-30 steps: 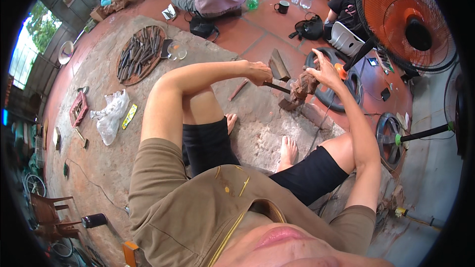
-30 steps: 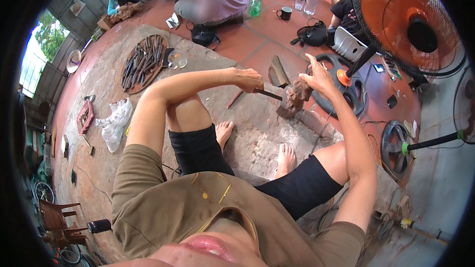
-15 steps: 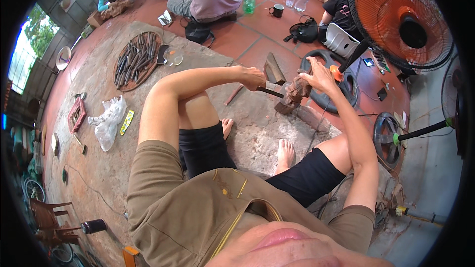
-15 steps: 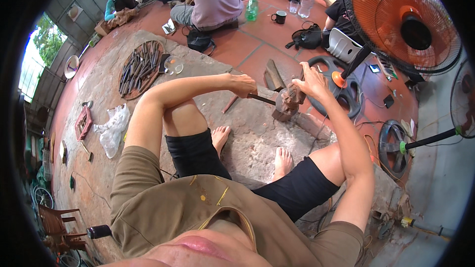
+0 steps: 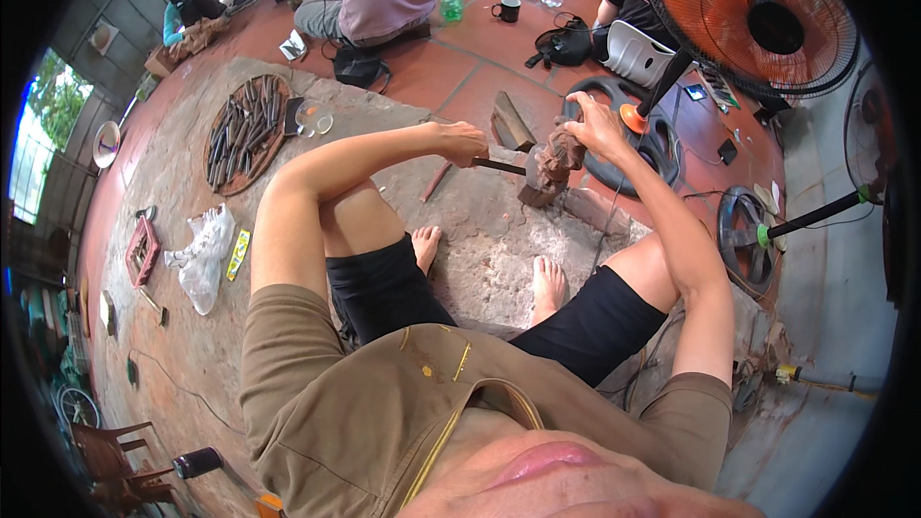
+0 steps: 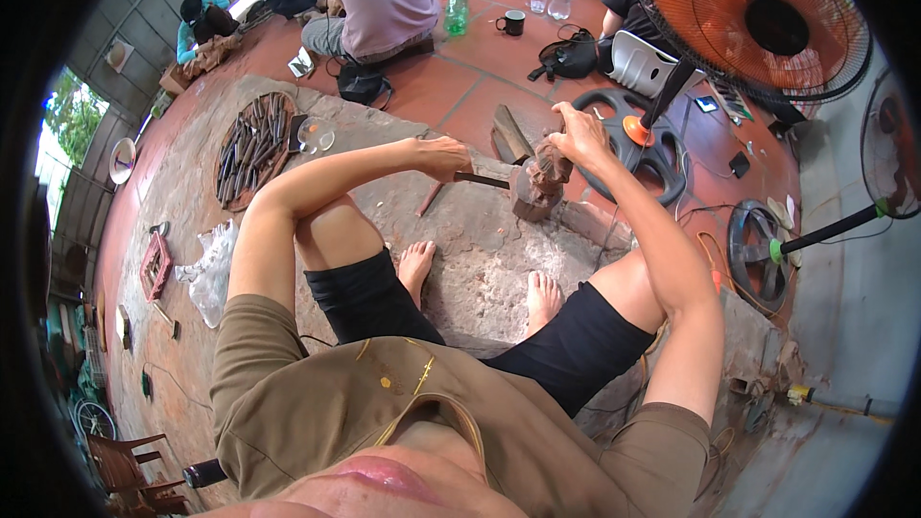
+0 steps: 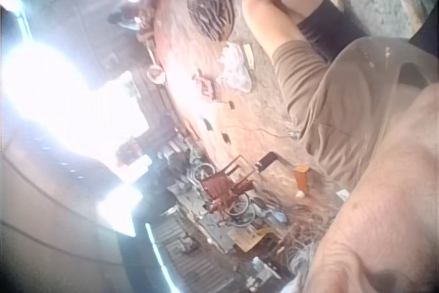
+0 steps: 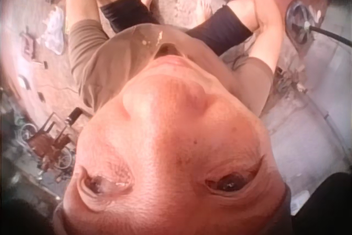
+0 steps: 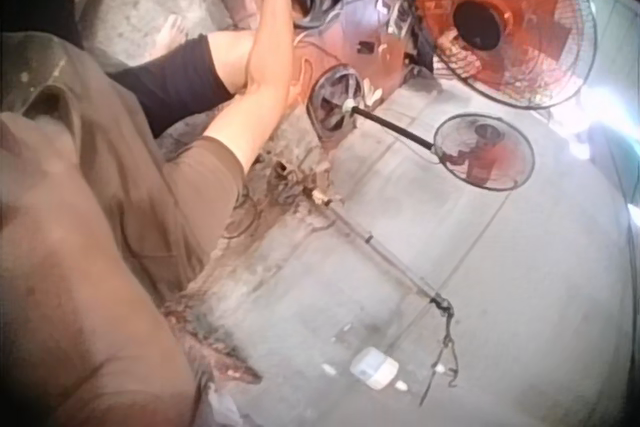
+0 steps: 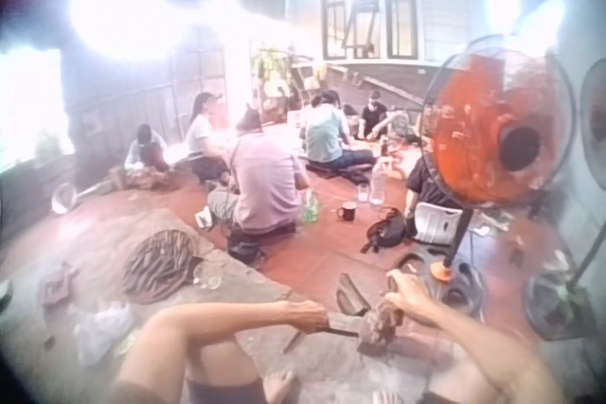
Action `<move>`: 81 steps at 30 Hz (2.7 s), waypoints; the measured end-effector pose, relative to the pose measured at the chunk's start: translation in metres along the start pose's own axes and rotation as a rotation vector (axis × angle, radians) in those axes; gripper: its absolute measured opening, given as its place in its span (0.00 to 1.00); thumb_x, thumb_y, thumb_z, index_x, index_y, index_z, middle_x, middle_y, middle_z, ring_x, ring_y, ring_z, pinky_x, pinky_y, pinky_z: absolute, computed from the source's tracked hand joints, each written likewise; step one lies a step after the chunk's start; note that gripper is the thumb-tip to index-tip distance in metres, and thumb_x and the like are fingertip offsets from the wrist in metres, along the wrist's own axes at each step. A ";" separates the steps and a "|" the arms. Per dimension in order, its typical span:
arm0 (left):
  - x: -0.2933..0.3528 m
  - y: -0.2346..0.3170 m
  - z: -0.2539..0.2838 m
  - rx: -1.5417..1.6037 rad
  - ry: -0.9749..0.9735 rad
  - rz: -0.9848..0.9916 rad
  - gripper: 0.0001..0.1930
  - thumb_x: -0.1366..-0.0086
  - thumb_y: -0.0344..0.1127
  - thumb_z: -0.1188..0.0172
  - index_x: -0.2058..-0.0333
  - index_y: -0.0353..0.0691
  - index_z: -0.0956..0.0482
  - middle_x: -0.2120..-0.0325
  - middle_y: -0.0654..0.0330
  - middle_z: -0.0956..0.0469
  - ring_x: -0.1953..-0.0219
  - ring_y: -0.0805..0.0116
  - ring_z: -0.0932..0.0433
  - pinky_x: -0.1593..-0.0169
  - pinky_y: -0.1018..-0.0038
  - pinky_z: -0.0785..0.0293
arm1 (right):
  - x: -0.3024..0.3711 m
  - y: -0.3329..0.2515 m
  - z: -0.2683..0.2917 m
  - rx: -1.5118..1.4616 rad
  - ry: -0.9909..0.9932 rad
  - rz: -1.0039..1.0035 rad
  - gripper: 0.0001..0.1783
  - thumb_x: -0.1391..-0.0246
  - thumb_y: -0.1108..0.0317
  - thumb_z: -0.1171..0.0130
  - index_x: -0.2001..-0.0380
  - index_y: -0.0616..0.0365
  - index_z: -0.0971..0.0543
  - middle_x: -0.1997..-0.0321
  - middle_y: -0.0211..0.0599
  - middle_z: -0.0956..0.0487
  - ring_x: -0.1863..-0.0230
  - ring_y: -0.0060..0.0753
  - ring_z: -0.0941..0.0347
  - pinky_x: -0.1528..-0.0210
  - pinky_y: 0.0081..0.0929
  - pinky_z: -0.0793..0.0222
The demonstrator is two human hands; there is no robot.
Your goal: The person sits on the floor and uses a chisel to carve a piece of wood held in their left hand. They repeatedly strike the chisel with a mallet to shape the wood, occasionally rotating the piece to work on different angles.
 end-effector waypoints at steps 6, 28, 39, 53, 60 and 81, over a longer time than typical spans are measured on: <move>-0.002 0.001 0.004 -0.016 -0.082 0.061 0.10 0.47 0.33 0.42 0.65 0.42 0.18 0.74 0.49 0.21 0.67 0.46 0.22 0.67 0.56 0.28 | 0.004 -0.006 -0.005 0.008 0.127 0.105 0.25 0.59 0.62 0.39 0.53 0.50 0.27 0.74 0.40 0.24 0.68 0.44 0.24 0.65 0.41 0.32; 0.004 0.003 0.006 0.044 -0.031 0.033 0.07 0.46 0.33 0.44 0.71 0.36 0.21 0.77 0.46 0.23 0.72 0.45 0.24 0.70 0.56 0.31 | 0.001 -0.041 0.006 -0.120 -0.282 0.490 0.24 0.62 0.71 0.40 0.55 0.53 0.24 0.60 0.38 0.23 0.56 0.41 0.26 0.53 0.35 0.31; 0.010 0.002 0.007 0.015 -0.065 0.093 0.07 0.47 0.31 0.43 0.69 0.38 0.20 0.76 0.48 0.22 0.69 0.48 0.22 0.68 0.57 0.29 | -0.005 -0.022 0.009 -0.135 -0.153 0.316 0.14 0.52 0.57 0.40 0.71 0.58 0.23 0.70 0.38 0.22 0.63 0.39 0.25 0.57 0.35 0.34; 0.006 0.000 0.002 0.058 -0.031 0.056 0.07 0.52 0.29 0.43 0.72 0.41 0.20 0.79 0.50 0.22 0.72 0.49 0.22 0.70 0.58 0.30 | -0.007 -0.016 0.004 -0.184 -0.164 0.324 0.15 0.51 0.57 0.42 0.65 0.55 0.21 0.65 0.38 0.21 0.60 0.40 0.25 0.58 0.35 0.32; 0.007 0.006 0.003 0.112 -0.021 0.039 0.07 0.52 0.30 0.43 0.72 0.41 0.20 0.79 0.49 0.23 0.73 0.48 0.23 0.72 0.56 0.31 | -0.006 -0.022 0.002 -0.165 -0.135 0.402 0.13 0.48 0.60 0.41 0.64 0.58 0.23 0.67 0.35 0.24 0.63 0.35 0.26 0.59 0.30 0.32; 0.018 0.035 0.020 0.153 0.005 -0.146 0.07 0.48 0.31 0.43 0.70 0.37 0.20 0.77 0.48 0.22 0.72 0.48 0.22 0.71 0.58 0.28 | -0.016 -0.030 -0.007 0.126 0.083 0.469 0.07 0.50 0.63 0.46 0.70 0.54 0.25 0.70 0.37 0.26 0.64 0.42 0.26 0.63 0.38 0.30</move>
Point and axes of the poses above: each hand's wrist, its own x-axis away from the middle knuckle, its own z-axis out of the back of the hand, y = z × x, the point moved 2 cm from there along -x, towards the middle knuckle
